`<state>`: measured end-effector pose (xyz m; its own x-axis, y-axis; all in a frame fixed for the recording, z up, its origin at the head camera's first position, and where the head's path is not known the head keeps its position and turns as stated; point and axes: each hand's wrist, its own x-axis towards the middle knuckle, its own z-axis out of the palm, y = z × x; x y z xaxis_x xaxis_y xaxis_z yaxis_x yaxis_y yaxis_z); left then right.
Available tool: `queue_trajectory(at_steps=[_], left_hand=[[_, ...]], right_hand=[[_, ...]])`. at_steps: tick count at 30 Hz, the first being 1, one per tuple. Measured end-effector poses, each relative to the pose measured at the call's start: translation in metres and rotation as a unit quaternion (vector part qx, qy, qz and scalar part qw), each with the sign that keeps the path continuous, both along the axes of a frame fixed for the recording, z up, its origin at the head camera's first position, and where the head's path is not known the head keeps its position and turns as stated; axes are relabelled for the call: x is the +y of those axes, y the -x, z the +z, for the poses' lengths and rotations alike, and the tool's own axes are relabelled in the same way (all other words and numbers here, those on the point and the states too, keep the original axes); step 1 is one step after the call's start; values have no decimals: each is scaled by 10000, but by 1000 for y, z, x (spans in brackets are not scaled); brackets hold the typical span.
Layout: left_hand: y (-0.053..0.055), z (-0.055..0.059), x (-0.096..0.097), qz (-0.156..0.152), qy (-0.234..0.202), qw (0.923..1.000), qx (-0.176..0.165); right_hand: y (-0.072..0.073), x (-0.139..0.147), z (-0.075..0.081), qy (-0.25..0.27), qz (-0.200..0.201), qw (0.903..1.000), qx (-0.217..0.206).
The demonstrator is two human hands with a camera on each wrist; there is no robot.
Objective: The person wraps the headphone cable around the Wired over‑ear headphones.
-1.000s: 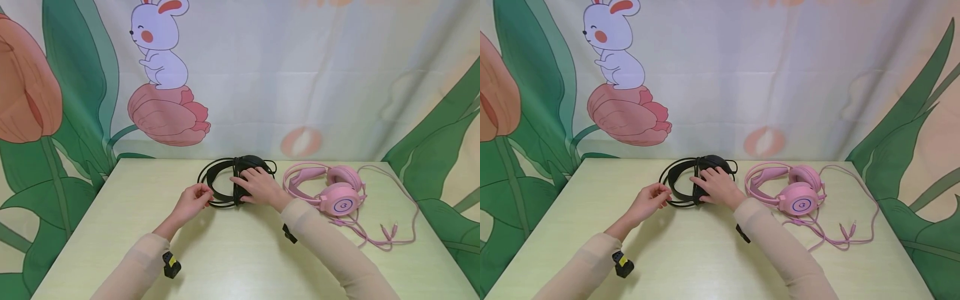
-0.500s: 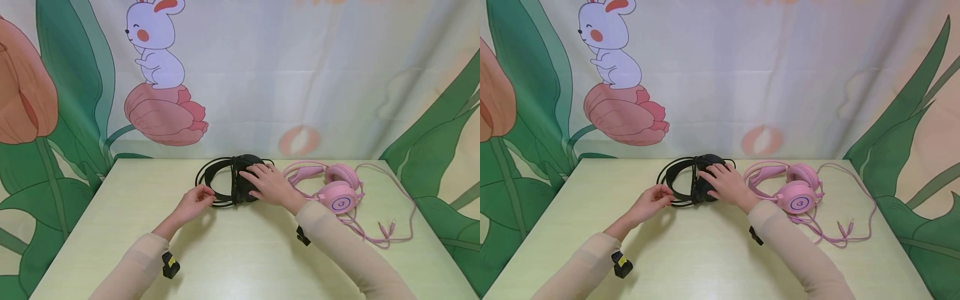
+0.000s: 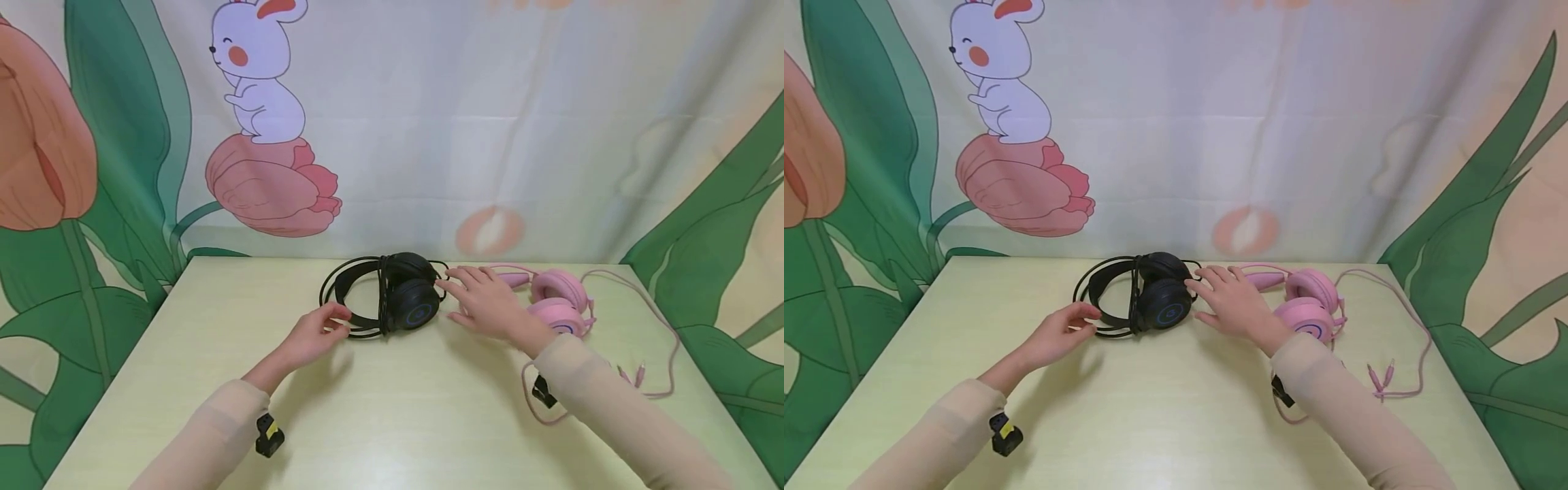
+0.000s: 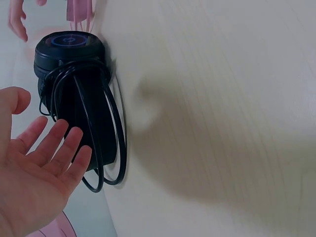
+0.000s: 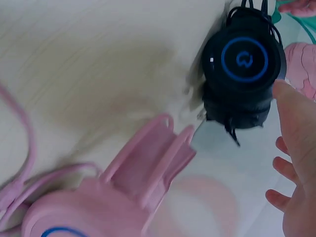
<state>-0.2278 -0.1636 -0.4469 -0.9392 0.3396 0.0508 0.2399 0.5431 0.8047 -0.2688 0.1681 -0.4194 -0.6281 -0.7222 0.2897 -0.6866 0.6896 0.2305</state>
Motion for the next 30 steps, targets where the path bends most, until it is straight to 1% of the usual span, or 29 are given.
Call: queue_trajectory(at_steps=[3, 5, 8, 11, 14, 17, 19, 24, 27, 30], left_hand=[[-1, 1, 0, -80, 112, 9999, 40], [-1, 2, 1, -157, 193, 9996, 132], [-2, 4, 2, -260, 302, 9989, 231], [-3, 7, 4, -341, 405, 9983, 261], [-4, 8, 6, -417, 526, 9974, 257], [-6, 10, 8, -464, 607, 9967, 272], [-7, 11, 10, -492, 680, 9960, 307], [-7, 9, 13, -508, 829, 9947, 334], [-8, 9, 16, -563, 860, 9941, 345], [-11, 9, 18, -626, 880, 9935, 350]], right_hand=[[-2, 13, 3, 137, 85, 9999, 39], [-4, 22, 5, 211, 102, 9997, 14], [-7, 35, 10, 253, 47, 9994, -240], [-10, 48, 13, 109, -142, 9982, -567], [-13, 60, 14, -36, -312, 9957, -866], [-16, 72, 13, -32, -359, 9940, -1030], [-17, 79, 11, 44, -280, 9945, -1010], [-16, 99, 2, 65, -176, 9968, -776], [-18, 108, -2, 72, -279, 9964, -793], [-22, 116, -5, 174, -455, 9944, -938]])
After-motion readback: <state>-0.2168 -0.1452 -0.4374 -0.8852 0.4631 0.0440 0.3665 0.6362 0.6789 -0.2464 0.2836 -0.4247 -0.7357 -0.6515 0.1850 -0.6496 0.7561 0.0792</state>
